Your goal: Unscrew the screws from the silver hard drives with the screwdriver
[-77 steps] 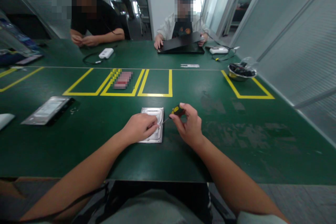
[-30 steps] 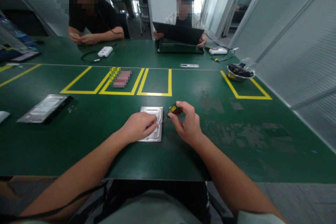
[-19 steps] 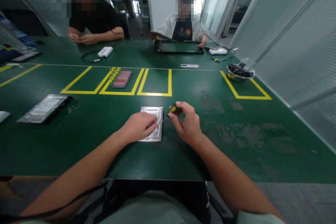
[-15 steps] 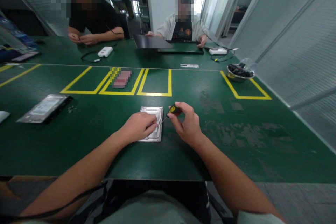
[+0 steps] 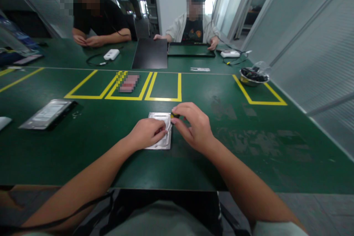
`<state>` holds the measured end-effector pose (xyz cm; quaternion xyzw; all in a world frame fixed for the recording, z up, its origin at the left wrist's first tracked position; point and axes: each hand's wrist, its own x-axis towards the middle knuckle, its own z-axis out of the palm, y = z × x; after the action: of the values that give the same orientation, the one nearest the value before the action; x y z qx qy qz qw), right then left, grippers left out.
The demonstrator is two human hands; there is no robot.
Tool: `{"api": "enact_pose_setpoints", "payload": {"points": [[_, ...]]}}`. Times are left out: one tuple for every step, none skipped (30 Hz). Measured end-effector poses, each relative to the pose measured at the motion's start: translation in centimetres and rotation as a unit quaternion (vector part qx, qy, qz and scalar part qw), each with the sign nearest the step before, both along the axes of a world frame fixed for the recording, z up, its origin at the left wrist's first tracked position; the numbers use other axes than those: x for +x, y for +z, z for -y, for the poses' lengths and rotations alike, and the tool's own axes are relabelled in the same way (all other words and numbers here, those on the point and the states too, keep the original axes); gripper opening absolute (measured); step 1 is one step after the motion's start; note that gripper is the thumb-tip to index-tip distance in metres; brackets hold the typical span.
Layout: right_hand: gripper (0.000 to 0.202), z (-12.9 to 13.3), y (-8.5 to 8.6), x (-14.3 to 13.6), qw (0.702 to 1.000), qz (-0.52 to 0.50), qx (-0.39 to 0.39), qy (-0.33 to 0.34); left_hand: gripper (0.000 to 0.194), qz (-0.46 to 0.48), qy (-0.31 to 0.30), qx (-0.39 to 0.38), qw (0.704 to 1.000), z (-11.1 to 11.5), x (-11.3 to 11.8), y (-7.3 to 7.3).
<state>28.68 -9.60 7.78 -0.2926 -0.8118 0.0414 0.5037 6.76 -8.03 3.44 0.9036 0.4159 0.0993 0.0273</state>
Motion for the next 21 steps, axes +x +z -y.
{"api": "enact_pose_setpoints", "payload": {"points": [[0.024, 0.0, 0.3, -0.1, 1.000, 0.009, 0.001, 0.007, 0.022, 0.003, 0.000, 0.000, 1.000, 0.0, 0.0, 0.0], [0.023, 0.0, 0.6, -0.2, 1.000, 0.020, 0.001, 0.013, 0.023, 0.006, -0.001, 0.000, 1.000, 0.0, -0.1, 0.0], [0.022, 0.0, 0.9, -0.3, 0.999, 0.031, 0.000, 0.018, 0.023, 0.010, -0.002, 0.000, 1.000, 0.0, -0.1, 0.0], [0.020, 0.0, 1.2, -0.4, 0.999, 0.043, -0.002, 0.023, 0.023, 0.014, -0.002, 0.001, 1.000, -0.1, -0.1, 0.0], [0.018, -0.1, 1.5, -0.5, 0.998, 0.055, -0.005, 0.028, 0.023, 0.017, -0.003, 0.001, 1.000, -0.1, -0.2, -0.1], [0.016, -0.2, 1.9, -0.6, 0.997, 0.066, -0.009, 0.032, 0.023, 0.021, -0.003, 0.001, 1.000, -0.1, -0.2, -0.1], [0.013, -0.3, 2.2, -0.7, 0.996, 0.075, -0.014, 0.037, 0.023, 0.026, -0.002, 0.001, 1.000, -0.1, -0.2, -0.2], [0.010, -0.4, 2.6, -0.8, 0.996, 0.082, -0.020, 0.042, 0.024, 0.031, -0.002, 0.001, 1.000, -0.2, -0.3, -0.3], [0.008, -0.5, 2.9, -0.8, 0.995, 0.086, -0.025, 0.045, 0.024, 0.038, -0.002, 0.000, 0.999, -0.3, -0.3, -0.4], [0.008, -0.6, 3.3, -0.9, 0.994, 0.092, -0.028, 0.044, 0.024, 0.047, -0.003, -0.003, 0.999, -0.4, -0.4, -0.5], [0.008, -0.8, 3.6, -1.0, 0.994, 0.098, -0.030, 0.040, 0.023, 0.055, -0.005, -0.006, 0.998, -0.5, -0.5, -0.6], [0.008, -0.9, 4.0, -1.1, 0.993, 0.105, -0.032, 0.034, 0.023, 0.063, -0.008, -0.010, 0.998, -0.7, -0.5, -0.7], [0.007, -1.0, 4.3, -1.1, 0.992, 0.116, -0.035, 0.028, 0.023, 0.070, -0.011, -0.013, 0.997, -0.8, -0.6, -0.7], [0.007, -1.2, 4.6, -1.2, 0.991, 0.129, -0.040, 0.026, 0.024, 0.076, -0.014, -0.016, 0.997, -1.0, -0.7, -0.8], [0.007, -1.3, 4.9, -1.2, 0.988, 0.145, -0.046, 0.023, 0.024, 0.081, -0.016, -0.017, 0.996, -1.1, -0.9, -0.8], [0.007, -1.4, 5.3, -1.3, 0.985, 0.161, -0.053, 0.019, 0.024, 0.086, -0.017, -0.019, 0.996, -1.3, -1.0, -0.9], [0.007, -1.5, 5.6, -1.3, 0.982, 0.176, -0.061, 0.012, 0.024, 0.090, -0.019, -0.020, 0.996, -1.4, -1.1, -0.9], [0.008, -1.6, 5.9, -1.3, 0.979, 0.191, -0.071, 0.007, 0.024, 0.095, -0.020, -0.022, 0.995, -1.5, -1.1, -0.9], [0.009, -1.7, 6.2, -1.3, 0.976, 0.203, -0.080, 0.003, 0.024, 0.098, -0.022, -0.023, 0.995, -1.6, -1.2, -0.9], [0.011, -1.7, 6.5, -1.3, 0.972, 0.216, -0.090, 0.000, 0.023, 0.100, -0.025, -0.023, 0.994, -1.6, -1.3, -1.0], [0.013, -1.8, 6.8, -1.3, 0.969, 0.228, -0.099, 0.000, 0.023, 0.100, -0.028, -0.022, 0.994, -1.7, -1.3, -1.0]]}}
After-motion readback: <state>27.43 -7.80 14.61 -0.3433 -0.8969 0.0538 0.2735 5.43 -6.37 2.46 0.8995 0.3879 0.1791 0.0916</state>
